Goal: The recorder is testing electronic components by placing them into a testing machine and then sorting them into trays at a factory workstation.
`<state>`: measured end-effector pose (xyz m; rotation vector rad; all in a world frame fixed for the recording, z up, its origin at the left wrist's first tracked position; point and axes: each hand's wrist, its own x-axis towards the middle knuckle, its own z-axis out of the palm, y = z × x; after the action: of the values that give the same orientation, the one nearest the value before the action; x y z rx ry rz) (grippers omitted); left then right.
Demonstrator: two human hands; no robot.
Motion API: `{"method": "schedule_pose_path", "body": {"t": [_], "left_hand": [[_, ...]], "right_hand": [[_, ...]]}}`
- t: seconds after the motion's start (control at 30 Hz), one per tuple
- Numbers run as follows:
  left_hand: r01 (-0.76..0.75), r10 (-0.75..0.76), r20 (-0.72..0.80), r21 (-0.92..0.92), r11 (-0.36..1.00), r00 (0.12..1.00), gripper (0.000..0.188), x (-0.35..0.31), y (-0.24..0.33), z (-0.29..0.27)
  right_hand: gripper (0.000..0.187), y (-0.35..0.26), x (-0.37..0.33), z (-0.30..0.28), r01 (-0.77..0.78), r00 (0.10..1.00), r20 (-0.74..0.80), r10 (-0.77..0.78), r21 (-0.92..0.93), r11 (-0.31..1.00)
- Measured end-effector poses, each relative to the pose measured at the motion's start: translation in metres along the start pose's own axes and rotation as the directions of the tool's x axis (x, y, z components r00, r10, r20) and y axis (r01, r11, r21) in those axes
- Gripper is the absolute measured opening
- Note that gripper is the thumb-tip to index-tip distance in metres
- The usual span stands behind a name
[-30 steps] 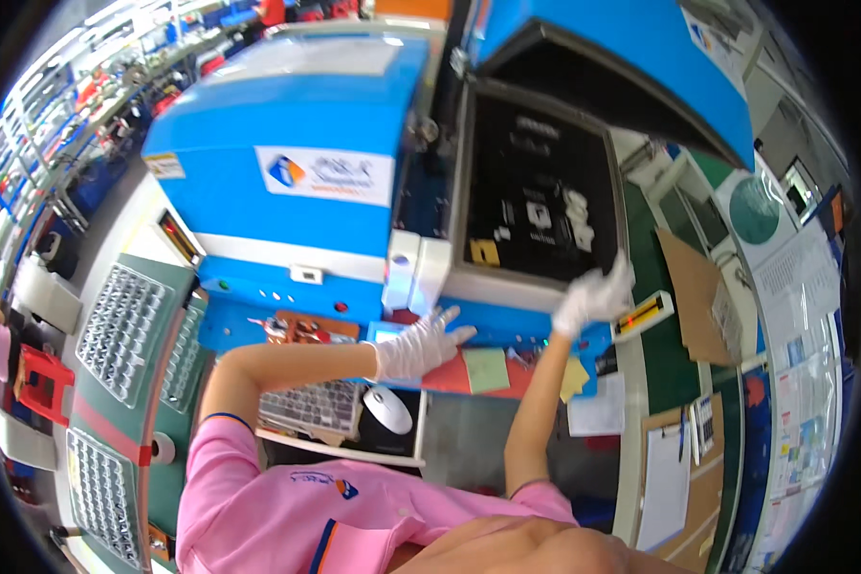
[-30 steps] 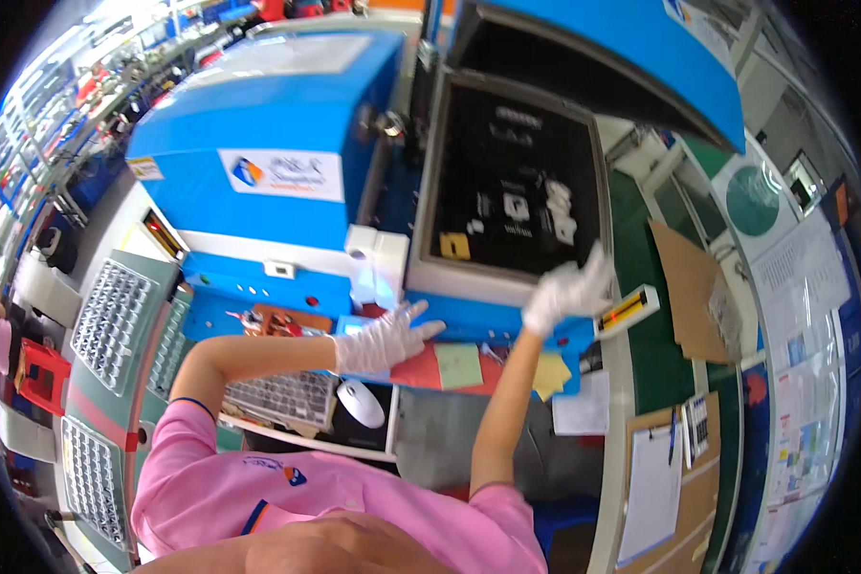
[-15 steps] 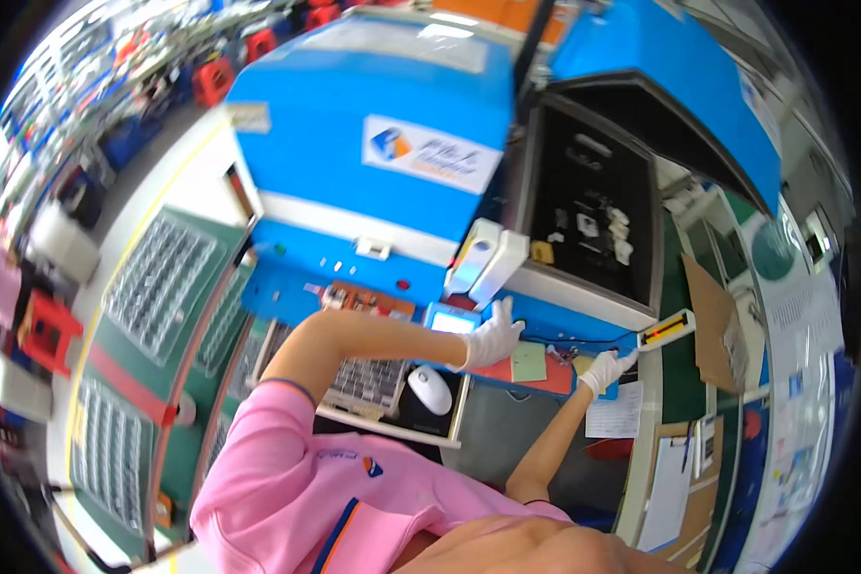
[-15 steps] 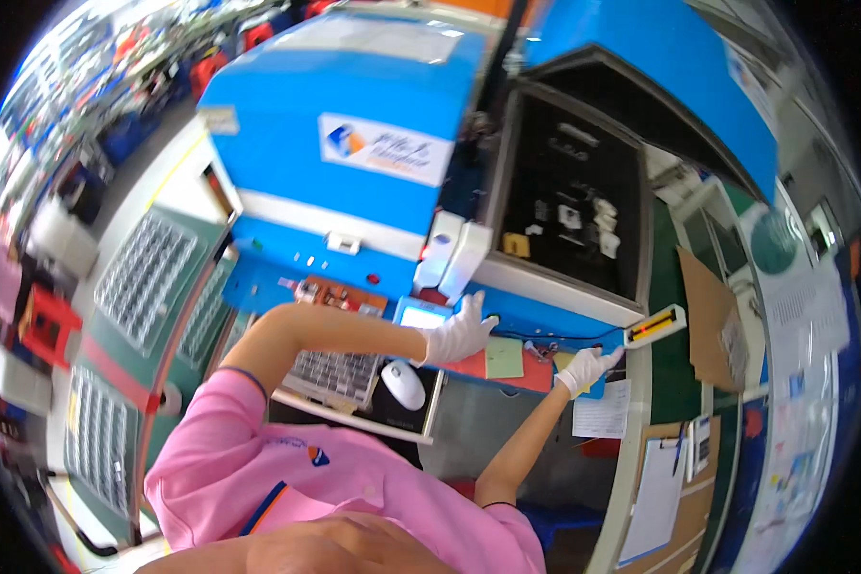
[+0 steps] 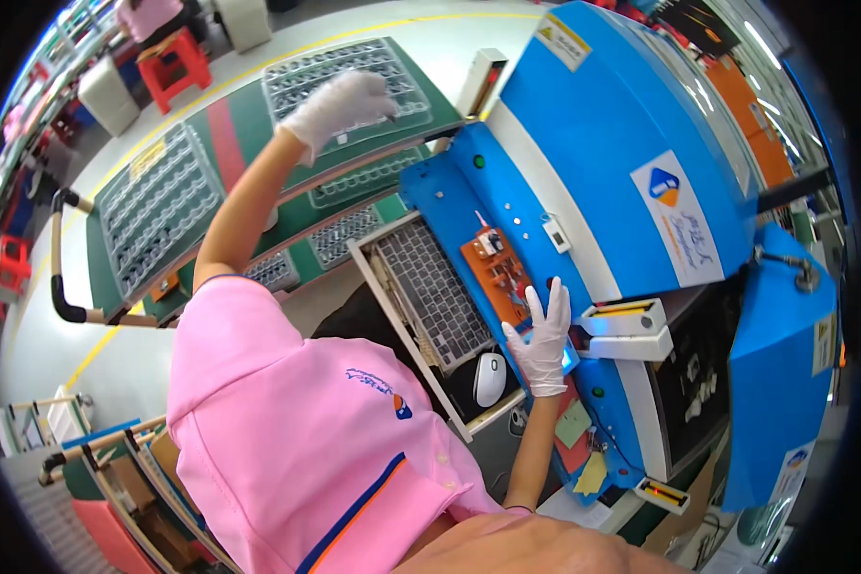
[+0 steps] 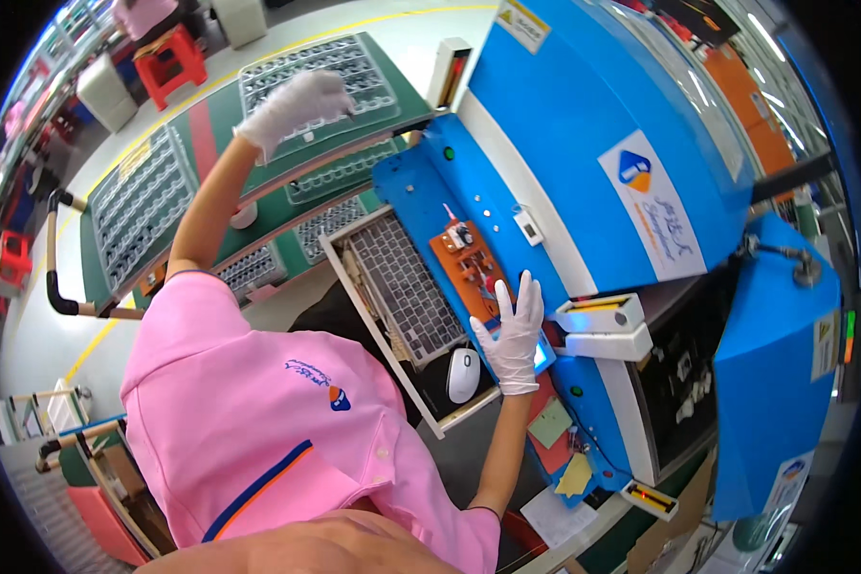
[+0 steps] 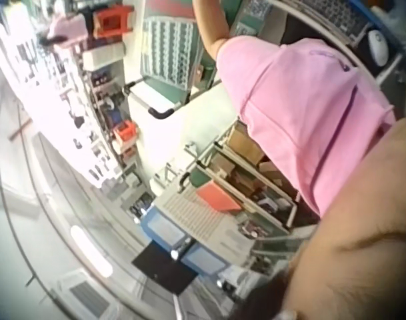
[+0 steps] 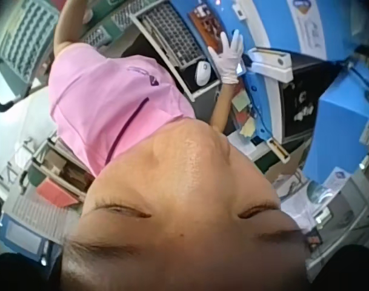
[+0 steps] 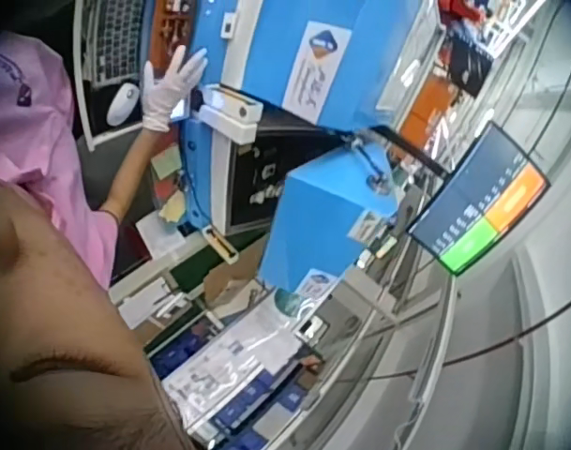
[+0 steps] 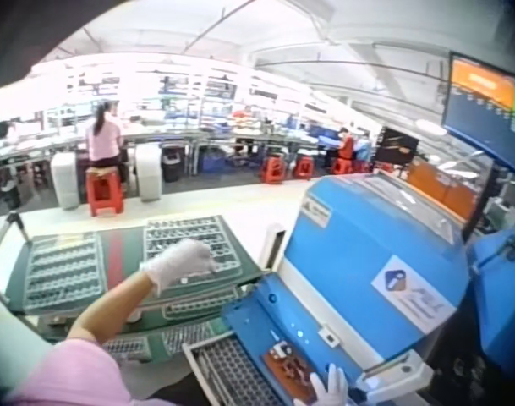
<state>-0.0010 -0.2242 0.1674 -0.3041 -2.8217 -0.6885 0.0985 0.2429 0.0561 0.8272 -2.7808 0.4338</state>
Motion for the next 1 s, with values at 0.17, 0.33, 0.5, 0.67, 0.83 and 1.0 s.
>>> {"method": "schedule_pose_path", "body": {"t": [0.17,0.33,0.5,0.67,0.83,1.0], "left_hand": [[0.389,-0.382,-0.080,0.122,0.913,0.921,0.024,-0.011,-0.119,-0.013],[0.394,-0.402,-0.174,-0.079,0.916,0.899,0.027,-0.027,-0.130,0.013],[0.360,-0.323,-0.280,0.093,0.928,0.904,0.029,-0.039,-0.137,0.021],[0.356,-0.302,-0.543,-0.006,0.934,0.783,0.031,-0.084,-0.128,-0.001],[0.766,-0.557,-0.587,0.180,0.617,0.587,0.031,-0.204,-0.157,-0.095],[0.974,-0.711,-0.690,0.225,-0.034,0.135,0.028,-0.346,-0.208,-0.137]], "right_hand": [[0.072,0.089,-0.003,0.047,0.116,0.992,0.023,-0.125,0.231,0.966],[0.064,0.036,0.018,0.024,-0.090,0.986,-0.088,0.142,0.435,0.896],[0.072,0.034,0.017,0.035,0.016,0.962,-0.270,0.034,0.182,0.983],[0.087,0.021,0.015,0.022,-0.004,0.992,-0.130,-0.009,-0.094,0.996],[0.084,0.023,0.014,0.025,-0.020,0.993,-0.122,-0.001,-0.169,0.985],[0.070,0.013,0.026,0.029,0.032,0.984,-0.177,-0.007,0.141,0.990]]}}
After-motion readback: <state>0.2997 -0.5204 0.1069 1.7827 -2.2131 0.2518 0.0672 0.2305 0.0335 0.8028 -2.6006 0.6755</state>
